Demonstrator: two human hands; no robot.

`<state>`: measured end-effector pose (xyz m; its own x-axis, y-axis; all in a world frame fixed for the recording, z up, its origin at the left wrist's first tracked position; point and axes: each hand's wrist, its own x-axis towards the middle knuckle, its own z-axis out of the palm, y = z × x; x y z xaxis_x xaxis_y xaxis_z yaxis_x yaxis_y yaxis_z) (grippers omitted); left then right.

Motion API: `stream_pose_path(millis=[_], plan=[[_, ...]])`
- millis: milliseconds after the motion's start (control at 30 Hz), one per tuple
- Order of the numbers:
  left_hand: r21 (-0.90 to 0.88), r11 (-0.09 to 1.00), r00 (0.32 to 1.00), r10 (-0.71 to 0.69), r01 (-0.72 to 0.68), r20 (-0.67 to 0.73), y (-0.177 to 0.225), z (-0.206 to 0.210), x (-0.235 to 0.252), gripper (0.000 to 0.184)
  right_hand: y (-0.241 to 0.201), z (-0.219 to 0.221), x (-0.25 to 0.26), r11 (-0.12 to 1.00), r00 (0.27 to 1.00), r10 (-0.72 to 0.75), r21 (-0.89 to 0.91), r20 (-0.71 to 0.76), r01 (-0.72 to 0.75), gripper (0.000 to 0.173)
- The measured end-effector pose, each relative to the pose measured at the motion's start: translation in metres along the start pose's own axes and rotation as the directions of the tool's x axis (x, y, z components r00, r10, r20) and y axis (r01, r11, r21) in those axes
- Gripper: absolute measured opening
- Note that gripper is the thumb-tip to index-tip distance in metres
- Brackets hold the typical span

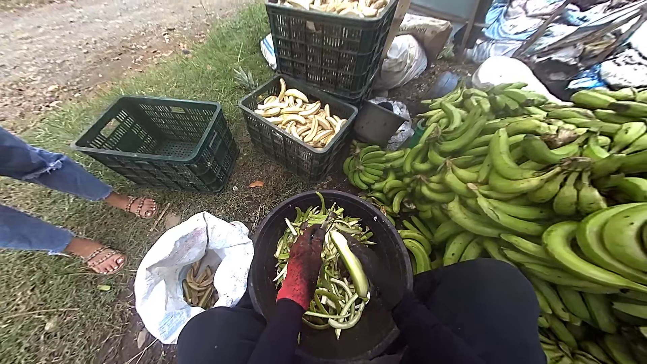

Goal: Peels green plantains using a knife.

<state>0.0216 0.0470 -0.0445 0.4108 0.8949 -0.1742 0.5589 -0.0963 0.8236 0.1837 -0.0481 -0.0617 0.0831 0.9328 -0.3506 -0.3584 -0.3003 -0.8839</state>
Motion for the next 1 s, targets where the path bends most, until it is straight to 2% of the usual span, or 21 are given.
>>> stream_pose_path(millis=[67,100,133,167,200,267,300,367,467,533,600,667,700,767,833,900,933,1000], plan=[[-0.009,0.990,0.986,0.143,-0.143,0.089,0.008,0.003,-0.011,0.043,0.003,-0.019,0.010,0.911,0.996,0.089,0.403,0.004,-0.083,0.048],[0.043,0.970,0.963,0.234,-0.241,0.131,0.011,0.006,-0.019,0.042,0.004,-0.028,0.015,0.865,0.998,0.056,0.499,0.008,-0.052,0.052],[0.106,0.928,0.927,0.341,-0.358,0.155,0.013,0.009,-0.026,0.041,-0.005,-0.027,0.014,0.840,0.999,0.023,0.543,-0.044,0.005,0.054],[0.173,0.863,0.878,0.449,-0.474,0.164,0.013,0.012,-0.032,0.040,-0.027,-0.017,0.006,0.813,0.991,0.056,0.582,-0.125,0.028,0.054],[0.221,0.792,0.822,0.543,-0.569,0.172,0.012,0.014,-0.037,0.040,-0.060,0.001,-0.006,0.792,0.964,0.151,0.611,-0.218,0.014,0.049],[0.271,0.703,0.752,0.632,-0.657,0.185,0.011,0.014,-0.042,0.042,-0.102,0.022,-0.020,0.762,0.908,0.282,0.648,-0.310,-0.016,0.044],[0.289,0.693,0.749,0.636,-0.661,0.187,0.011,0.013,-0.043,0.042,-0.102,0.020,-0.019,0.747,0.913,0.284,0.664,-0.293,-0.019,0.043],[0.322,0.694,0.761,0.622,-0.644,0.183,0.011,0.010,-0.043,0.042,-0.082,0.008,-0.007,0.749,0.941,0.249,0.661,-0.229,-0.037,0.041],[0.359,0.691,0.771,0.615,-0.628,0.166,0.011,0.009,-0.039,0.042,-0.041,-0.008,0.012,0.817,0.987,0.087,0.577,-0.135,0.007,0.048],[0.371,0.708,0.787,0.606,-0.600,0.116,0.011,0.012,-0.036,0.043,-0.048,0.012,-0.004,0.878,0.981,0.062,0.478,-0.186,0.035,0.047],[0.386,0.774,0.843,0.537,-0.503,0.021,0.012,0.014,-0.031,0.041,-0.056,0.030,-0.013,0.925,0.948,0.066,0.376,-0.311,0.059,0.038],[0.368,0.870,0.917,0.387,-0.327,-0.100,0.012,0.015,-0.025,0.041,-0.019,0.025,-0.003,0.964,0.939,-0.141,0.174,-0.313,0.203,0.039],[0.310,0.922,0.948,0.285,-0.231,-0.142,0.013,0.015,-0.021,0.042,-0.009,0.025,-0.001,0.977,0.934,-0.187,0.040,-0.305,0.209,0.042],[0.077,0.995,0.982,0.083,-0.071,-0.171,0.008,0.010,-0.010,0.039,-0.004,0.032,-0.006,0.962,0.942,-0.225,-0.210,-0.248,0.175,0.046],[-0.140,0.989,0.989,-0.074,0.056,-0.128,0.003,0.004,-0.002,0.044,-0.003,0.032,-0.012,0.933,0.966,-0.214,-0.324,-0.143,0.158,0.049],[-0.193,0.976,0.990,-0.115,0.098,-0.078,0.004,0.000,-0.004,0.046,0.000,0.022,-0.012,0.965,0.974,-0.169,-0.224,-0.148,0.133,0.050],[-0.207,0.976,0.994,-0.087,0.073,-0.059,0.005,0.000,-0.007,0.045,0.001,0.015,-0.008,0.990,0.975,-0.135,-0.069,-0.175,0.124,0.048],[-0.216,0.976,0.999,0.038,-0.036,0.006,0.007,0.003,-0.019,0.042,-0.004,0.000,0.002,0.962,0.987,-0.031,0.263,-0.155,0.071,0.045]])
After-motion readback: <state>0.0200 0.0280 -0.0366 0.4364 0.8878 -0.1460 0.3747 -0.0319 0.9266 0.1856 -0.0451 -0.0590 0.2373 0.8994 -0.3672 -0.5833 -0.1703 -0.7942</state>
